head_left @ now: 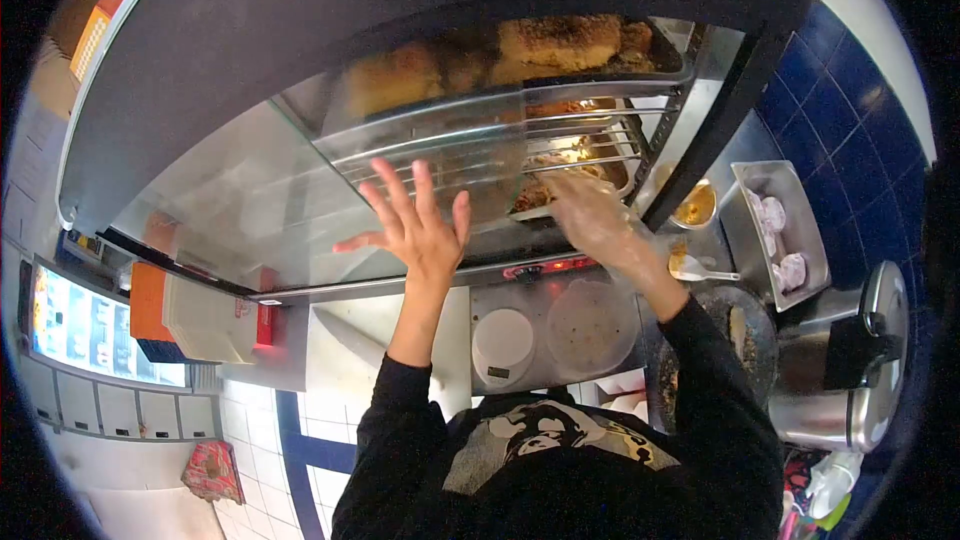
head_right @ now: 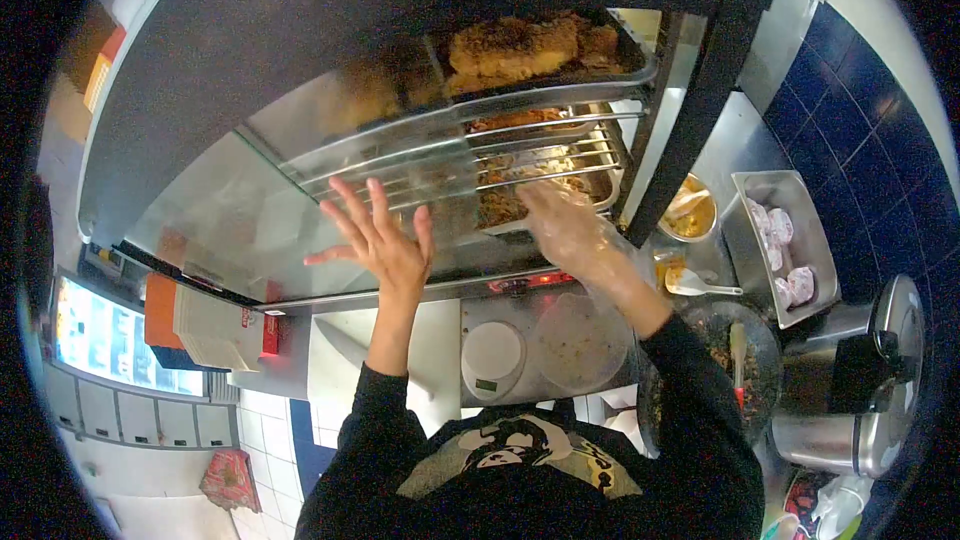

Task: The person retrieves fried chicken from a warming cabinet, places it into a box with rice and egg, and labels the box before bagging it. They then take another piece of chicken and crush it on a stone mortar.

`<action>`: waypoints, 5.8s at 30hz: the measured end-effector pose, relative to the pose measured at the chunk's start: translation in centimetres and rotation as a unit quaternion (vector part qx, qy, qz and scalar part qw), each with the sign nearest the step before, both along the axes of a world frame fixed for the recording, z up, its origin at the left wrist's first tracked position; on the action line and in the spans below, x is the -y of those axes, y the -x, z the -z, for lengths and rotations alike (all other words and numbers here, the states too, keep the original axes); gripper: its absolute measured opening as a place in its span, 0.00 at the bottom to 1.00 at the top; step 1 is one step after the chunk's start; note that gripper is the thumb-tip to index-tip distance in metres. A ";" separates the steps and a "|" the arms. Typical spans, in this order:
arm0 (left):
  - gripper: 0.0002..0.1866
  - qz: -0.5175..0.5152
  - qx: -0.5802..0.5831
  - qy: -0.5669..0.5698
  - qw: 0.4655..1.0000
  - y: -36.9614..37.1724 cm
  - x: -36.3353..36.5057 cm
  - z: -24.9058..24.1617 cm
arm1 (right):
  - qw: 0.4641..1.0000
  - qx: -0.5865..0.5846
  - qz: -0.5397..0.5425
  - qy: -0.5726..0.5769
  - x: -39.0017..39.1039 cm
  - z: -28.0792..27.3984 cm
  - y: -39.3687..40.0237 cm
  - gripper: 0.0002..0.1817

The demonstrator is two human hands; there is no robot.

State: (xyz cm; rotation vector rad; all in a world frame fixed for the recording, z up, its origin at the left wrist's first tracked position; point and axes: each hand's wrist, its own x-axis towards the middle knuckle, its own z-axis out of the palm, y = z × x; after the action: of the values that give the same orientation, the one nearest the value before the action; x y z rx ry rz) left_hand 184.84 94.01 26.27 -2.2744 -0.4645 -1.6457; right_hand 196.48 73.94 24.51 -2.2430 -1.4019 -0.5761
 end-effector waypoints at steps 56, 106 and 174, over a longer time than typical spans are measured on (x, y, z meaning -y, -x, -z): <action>0.39 0.044 0.108 -0.021 0.993 -3.1 2.1 -3.2 | 0.771 -0.193 0.606 -0.028 33.3 8.5 20.5 0.25; 0.26 0.143 0.173 -0.107 0.969 0.8 -5.7 -2.9 | 0.731 -0.421 0.537 -0.011 30.7 1.6 9.3 0.26; 0.28 0.182 0.178 -0.107 0.961 1.0 -6.0 -2.6 | 0.784 -0.387 0.439 -0.207 32.8 -0.3 15.6 0.20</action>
State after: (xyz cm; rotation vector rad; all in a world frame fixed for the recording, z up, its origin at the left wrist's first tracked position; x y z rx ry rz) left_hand 183.87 100.05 28.86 -1.9933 0.0709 -2.1802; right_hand 180.88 41.17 24.76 -2.2149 0.2112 -0.1215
